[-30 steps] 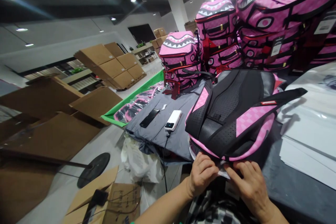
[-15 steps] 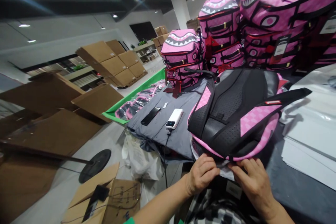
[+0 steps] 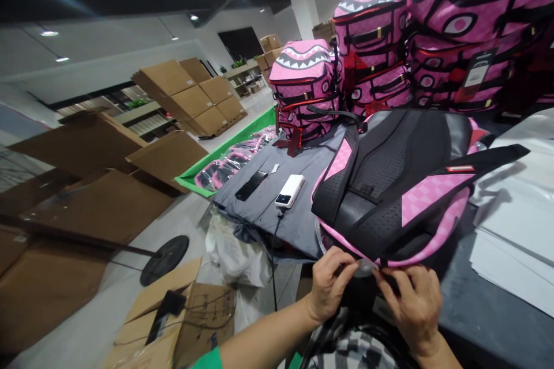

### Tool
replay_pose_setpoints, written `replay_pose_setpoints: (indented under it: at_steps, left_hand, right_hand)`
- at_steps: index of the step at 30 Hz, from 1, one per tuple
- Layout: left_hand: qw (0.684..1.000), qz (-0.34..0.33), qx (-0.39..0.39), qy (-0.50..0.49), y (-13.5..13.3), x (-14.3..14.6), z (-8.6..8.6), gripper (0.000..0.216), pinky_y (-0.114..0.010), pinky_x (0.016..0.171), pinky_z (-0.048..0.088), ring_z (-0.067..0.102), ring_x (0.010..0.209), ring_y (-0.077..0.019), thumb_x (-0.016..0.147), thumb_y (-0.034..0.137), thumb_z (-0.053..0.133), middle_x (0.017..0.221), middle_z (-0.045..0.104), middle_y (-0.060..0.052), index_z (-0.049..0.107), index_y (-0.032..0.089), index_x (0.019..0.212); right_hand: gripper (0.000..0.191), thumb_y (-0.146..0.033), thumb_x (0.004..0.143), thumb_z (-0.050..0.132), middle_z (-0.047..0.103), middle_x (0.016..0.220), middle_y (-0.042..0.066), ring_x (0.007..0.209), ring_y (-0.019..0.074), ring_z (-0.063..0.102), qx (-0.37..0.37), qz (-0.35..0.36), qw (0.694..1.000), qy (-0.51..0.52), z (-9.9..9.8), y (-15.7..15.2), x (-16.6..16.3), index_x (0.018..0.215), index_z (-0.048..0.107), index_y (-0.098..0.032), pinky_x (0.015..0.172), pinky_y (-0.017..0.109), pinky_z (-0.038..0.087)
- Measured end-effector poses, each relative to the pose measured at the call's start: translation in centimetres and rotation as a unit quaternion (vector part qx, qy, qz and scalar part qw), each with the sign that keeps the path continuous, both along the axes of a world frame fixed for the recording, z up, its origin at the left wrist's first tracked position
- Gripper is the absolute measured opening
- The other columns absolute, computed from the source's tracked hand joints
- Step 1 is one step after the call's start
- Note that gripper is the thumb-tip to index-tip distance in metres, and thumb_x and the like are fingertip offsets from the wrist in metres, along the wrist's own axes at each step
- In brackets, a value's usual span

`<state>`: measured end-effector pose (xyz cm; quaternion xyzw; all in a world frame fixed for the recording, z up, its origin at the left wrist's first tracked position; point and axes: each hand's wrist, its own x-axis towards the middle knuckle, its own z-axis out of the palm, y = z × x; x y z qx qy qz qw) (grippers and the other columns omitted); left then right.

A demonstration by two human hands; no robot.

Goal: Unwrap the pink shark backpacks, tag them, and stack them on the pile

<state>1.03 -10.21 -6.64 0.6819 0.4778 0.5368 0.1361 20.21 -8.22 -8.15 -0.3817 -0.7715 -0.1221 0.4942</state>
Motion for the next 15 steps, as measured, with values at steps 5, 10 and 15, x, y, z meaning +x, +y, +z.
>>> replay_pose_setpoints:
  at_steps: [5,10,15]
  left_hand:
    - [0.993,0.024,-0.105,-0.058,0.3,0.4,1.0,0.014,-0.022,0.066,0.052,0.061,0.064,-0.0118,0.086,0.021,0.069,0.070,0.068,0.000,0.070,0.017,0.073]
    - [0.979,0.020,-0.188,-0.083,1.0,0.5,1.8,0.010,-0.022,0.064,0.051,0.062,0.065,-0.0123,0.076,0.009,0.073,0.069,0.069,0.002,0.070,0.017,0.072]
    - [0.990,0.089,0.055,0.095,-0.5,-0.4,1.4,0.011,-0.028,0.075,0.052,0.064,0.079,-0.0160,0.094,0.017,0.059,0.085,0.070,-0.004,0.070,0.016,0.094]
  right_hand:
    - [0.044,-0.005,0.095,0.051,0.064,0.083,0.003,0.073,0.0151,0.058,0.020,0.144,0.981,-0.126,0.2,-0.4,1.4,0.136,0.061,-0.021,0.071,0.032,0.041]
    - [0.046,-0.006,0.095,0.051,0.068,0.093,0.008,0.077,0.0195,0.058,0.038,0.105,0.973,-0.202,0.9,0.7,1.3,0.138,0.057,-0.019,0.071,0.036,0.039]
    - [0.032,0.000,0.094,0.043,0.068,0.091,0.010,0.078,0.0211,0.053,0.082,0.080,0.959,-0.258,3.2,0.9,0.5,0.114,0.063,-0.013,0.071,0.037,0.039]
